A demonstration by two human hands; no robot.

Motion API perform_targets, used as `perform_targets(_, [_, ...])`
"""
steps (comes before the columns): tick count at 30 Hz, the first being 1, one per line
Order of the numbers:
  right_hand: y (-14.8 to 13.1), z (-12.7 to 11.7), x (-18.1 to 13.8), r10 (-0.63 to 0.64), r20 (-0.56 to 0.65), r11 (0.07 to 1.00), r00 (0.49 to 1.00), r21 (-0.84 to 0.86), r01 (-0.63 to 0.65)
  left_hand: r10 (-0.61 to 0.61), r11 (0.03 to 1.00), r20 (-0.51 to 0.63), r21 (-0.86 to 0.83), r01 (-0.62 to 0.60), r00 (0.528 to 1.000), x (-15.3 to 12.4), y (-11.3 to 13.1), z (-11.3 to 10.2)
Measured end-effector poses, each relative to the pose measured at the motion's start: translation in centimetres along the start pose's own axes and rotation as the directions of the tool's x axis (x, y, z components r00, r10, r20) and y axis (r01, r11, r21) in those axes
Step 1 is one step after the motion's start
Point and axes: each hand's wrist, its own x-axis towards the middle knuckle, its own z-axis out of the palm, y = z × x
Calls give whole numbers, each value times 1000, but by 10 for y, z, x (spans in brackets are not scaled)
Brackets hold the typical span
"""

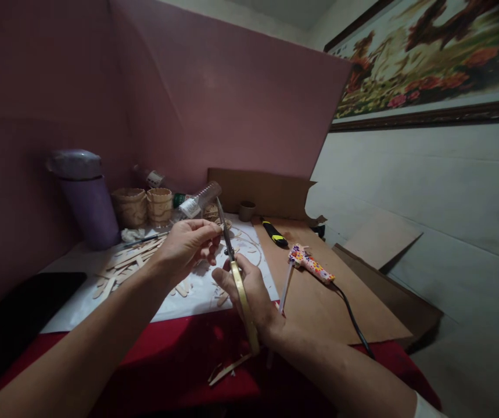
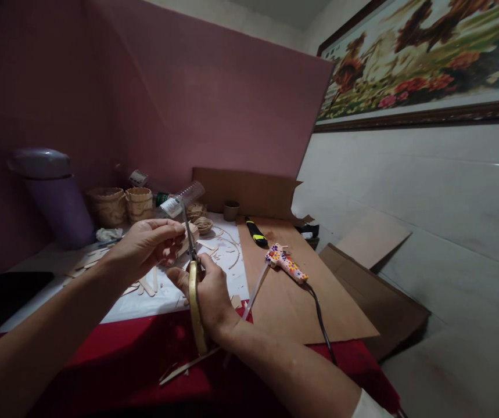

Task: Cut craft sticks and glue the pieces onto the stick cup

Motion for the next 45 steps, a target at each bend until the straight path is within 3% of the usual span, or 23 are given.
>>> perform_targets(6, [5,-2,1,-22,35,999,999,40,21,-12,1000,32,-1,12,999,-1,1,-4])
perform_targets(14, [6,-6,7,75,109,997,991,5,-76,-62,998,49,17,61,997,5,3,-12])
perform_targets(28, [-3,-5,0,70,113,997,991,30,-74,-116,992,98,61,110,988,6,3,-16])
perform_targets(39, [6,1,3,110,-72,984,991,148,-99,-96,995,167,-15,100,981,9,-7,-16])
perform_targets(45, [5,-5,11,61,-181,973,982,232,-17,-126,990,144,-41,133,981,9,-8,-16])
